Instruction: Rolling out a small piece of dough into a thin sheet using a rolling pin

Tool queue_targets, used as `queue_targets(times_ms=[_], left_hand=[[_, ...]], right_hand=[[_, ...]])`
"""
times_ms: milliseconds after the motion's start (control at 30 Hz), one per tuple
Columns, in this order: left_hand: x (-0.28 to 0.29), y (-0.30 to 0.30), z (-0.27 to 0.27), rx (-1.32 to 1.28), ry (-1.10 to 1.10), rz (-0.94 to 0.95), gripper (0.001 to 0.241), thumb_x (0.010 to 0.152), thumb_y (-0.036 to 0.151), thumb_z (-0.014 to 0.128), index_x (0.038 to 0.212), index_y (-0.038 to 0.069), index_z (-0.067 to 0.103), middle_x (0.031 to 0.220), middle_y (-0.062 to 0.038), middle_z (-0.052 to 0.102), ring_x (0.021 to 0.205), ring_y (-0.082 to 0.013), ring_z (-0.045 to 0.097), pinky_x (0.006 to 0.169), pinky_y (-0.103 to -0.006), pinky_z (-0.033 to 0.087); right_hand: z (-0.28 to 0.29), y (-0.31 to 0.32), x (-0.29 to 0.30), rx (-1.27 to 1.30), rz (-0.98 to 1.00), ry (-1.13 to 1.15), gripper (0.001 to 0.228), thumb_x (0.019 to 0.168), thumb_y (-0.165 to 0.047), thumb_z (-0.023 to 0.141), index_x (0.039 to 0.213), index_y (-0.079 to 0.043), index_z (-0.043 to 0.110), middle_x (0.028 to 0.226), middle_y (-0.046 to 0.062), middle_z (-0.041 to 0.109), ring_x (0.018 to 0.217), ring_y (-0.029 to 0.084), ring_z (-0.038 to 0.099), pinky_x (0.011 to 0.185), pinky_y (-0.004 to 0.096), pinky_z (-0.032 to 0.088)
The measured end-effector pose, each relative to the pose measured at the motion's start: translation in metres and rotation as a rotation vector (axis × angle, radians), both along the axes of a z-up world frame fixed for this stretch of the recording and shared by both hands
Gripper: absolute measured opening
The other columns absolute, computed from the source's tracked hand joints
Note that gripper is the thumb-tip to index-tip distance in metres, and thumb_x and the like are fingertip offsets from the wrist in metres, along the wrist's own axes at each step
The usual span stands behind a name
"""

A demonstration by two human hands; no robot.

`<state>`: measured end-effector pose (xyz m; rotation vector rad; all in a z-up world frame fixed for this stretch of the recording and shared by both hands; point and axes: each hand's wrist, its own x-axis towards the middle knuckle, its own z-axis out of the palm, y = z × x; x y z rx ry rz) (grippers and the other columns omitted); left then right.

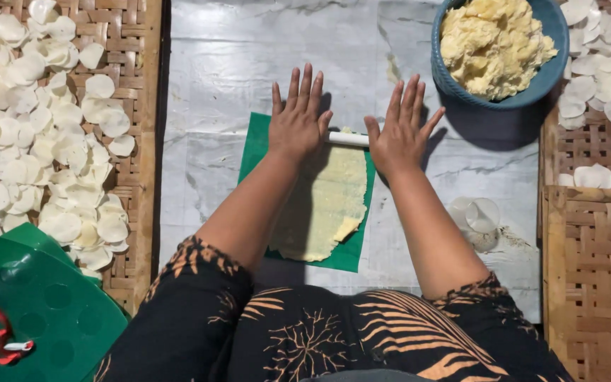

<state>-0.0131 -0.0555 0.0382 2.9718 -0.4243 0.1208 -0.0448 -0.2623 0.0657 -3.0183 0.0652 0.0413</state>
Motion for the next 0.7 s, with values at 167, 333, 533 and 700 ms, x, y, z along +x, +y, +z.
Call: queue_targets(times_ms=[167,333,533,700], left_hand=[[-0.048,0.013,0.013,-0.054,0.175,-0.036,0.074,0.11,0.054,0.03,0.169,0.013,0.008,0.175,-0.011,-0.001,0.161,-0.0317,-0.002,0.129,-0.0575,-0.001],[-0.093,0.026,0.011,-0.03,0.158,-0.081,0.079,0.105,0.055,0.034,0.168,0.014,0.009,0.175,-0.011,0.003,0.161,-0.0321,0.0,0.129,-0.0549,0.002],[-0.063,0.023,0.002,-0.101,0.13,-0.061,0.086,0.101,0.068,0.037,0.166,0.012,0.022,0.172,-0.014,0.019,0.159,-0.0327,0.014,0.127,-0.0565,0.012],[0.003,0.026,-0.012,-0.607,0.023,-0.013,0.082,0.11,0.061,0.043,0.169,0.012,0.013,0.172,-0.024,0.011,0.158,-0.0465,0.014,0.123,-0.0697,0.019]], right_hand=[[-0.017,-0.004,-0.054,0.075,0.083,-0.108,0.091,0.106,-0.062,0.036,0.165,0.001,0.006,0.17,0.027,-0.005,0.159,0.04,-0.005,0.116,0.078,-0.007],[-0.022,-0.007,-0.097,0.098,0.13,-0.028,0.09,0.104,-0.06,0.036,0.164,0.0,0.007,0.171,0.025,-0.002,0.159,0.039,-0.004,0.119,0.075,-0.004],[-0.018,-0.012,-0.07,0.089,0.17,-0.037,0.093,0.102,-0.068,0.033,0.163,0.0,0.014,0.172,0.023,0.009,0.159,0.035,0.004,0.115,0.079,-0.007],[-0.027,-0.017,-0.01,0.027,0.017,0.005,0.083,0.104,-0.07,0.024,0.165,-0.014,0.022,0.171,0.018,0.024,0.159,0.031,0.015,0.113,0.081,-0.009]])
